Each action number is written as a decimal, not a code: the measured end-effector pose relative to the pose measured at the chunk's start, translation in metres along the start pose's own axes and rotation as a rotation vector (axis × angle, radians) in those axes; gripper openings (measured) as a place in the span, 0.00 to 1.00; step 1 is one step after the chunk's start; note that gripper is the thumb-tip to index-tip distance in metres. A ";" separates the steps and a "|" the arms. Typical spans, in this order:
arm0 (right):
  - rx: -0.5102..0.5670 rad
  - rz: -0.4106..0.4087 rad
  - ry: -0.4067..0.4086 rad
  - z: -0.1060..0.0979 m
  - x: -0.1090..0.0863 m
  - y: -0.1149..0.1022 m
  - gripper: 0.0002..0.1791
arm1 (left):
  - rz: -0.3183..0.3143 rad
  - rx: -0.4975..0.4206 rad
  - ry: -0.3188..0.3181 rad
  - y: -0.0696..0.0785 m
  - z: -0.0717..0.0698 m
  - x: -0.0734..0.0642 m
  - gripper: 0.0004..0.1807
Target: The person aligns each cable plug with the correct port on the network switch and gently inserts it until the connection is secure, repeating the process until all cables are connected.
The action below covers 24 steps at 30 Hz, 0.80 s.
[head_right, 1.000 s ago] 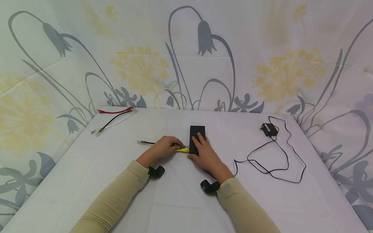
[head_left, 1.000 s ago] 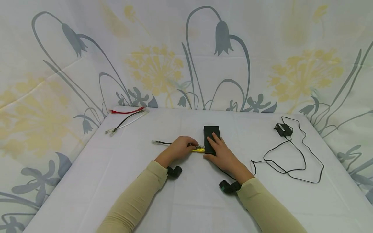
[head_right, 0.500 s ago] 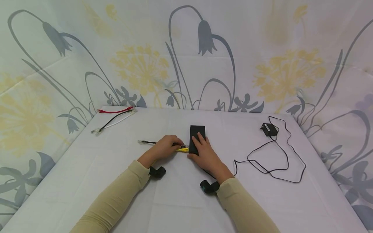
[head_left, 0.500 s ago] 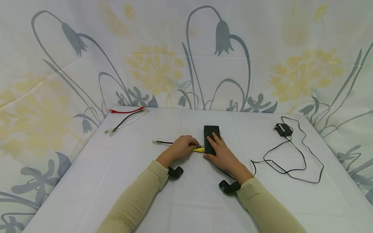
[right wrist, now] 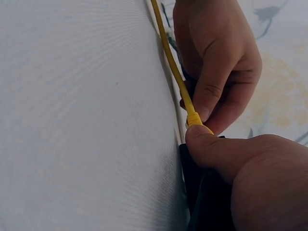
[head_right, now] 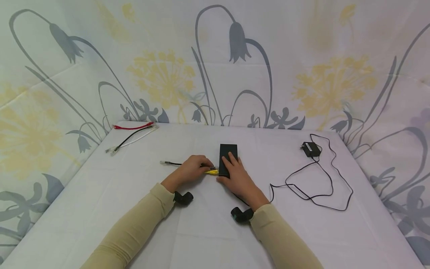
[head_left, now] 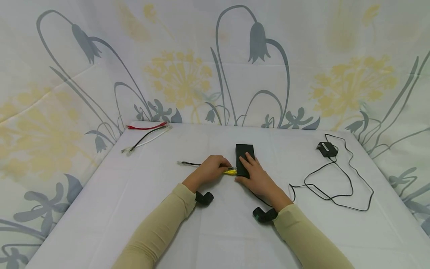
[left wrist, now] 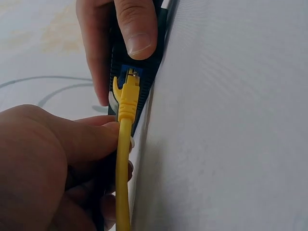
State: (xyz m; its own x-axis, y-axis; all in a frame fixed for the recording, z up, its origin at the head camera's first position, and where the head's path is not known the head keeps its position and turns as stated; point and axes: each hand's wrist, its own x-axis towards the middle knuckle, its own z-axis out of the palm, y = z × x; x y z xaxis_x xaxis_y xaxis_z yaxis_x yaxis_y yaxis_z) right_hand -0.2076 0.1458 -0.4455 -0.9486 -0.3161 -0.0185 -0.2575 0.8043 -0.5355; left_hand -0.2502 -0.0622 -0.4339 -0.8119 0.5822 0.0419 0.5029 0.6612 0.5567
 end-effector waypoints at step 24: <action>0.008 0.007 -0.008 -0.001 0.000 0.000 0.44 | -0.038 -0.033 0.005 -0.002 0.002 0.002 0.12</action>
State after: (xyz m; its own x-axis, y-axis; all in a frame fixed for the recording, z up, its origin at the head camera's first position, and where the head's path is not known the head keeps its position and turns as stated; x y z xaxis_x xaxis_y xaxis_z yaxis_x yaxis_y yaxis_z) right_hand -0.2080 0.1459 -0.4447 -0.9489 -0.3141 -0.0290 -0.2491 0.8024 -0.5423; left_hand -0.2520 -0.0612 -0.4370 -0.8316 0.5548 0.0247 0.4620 0.6665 0.5850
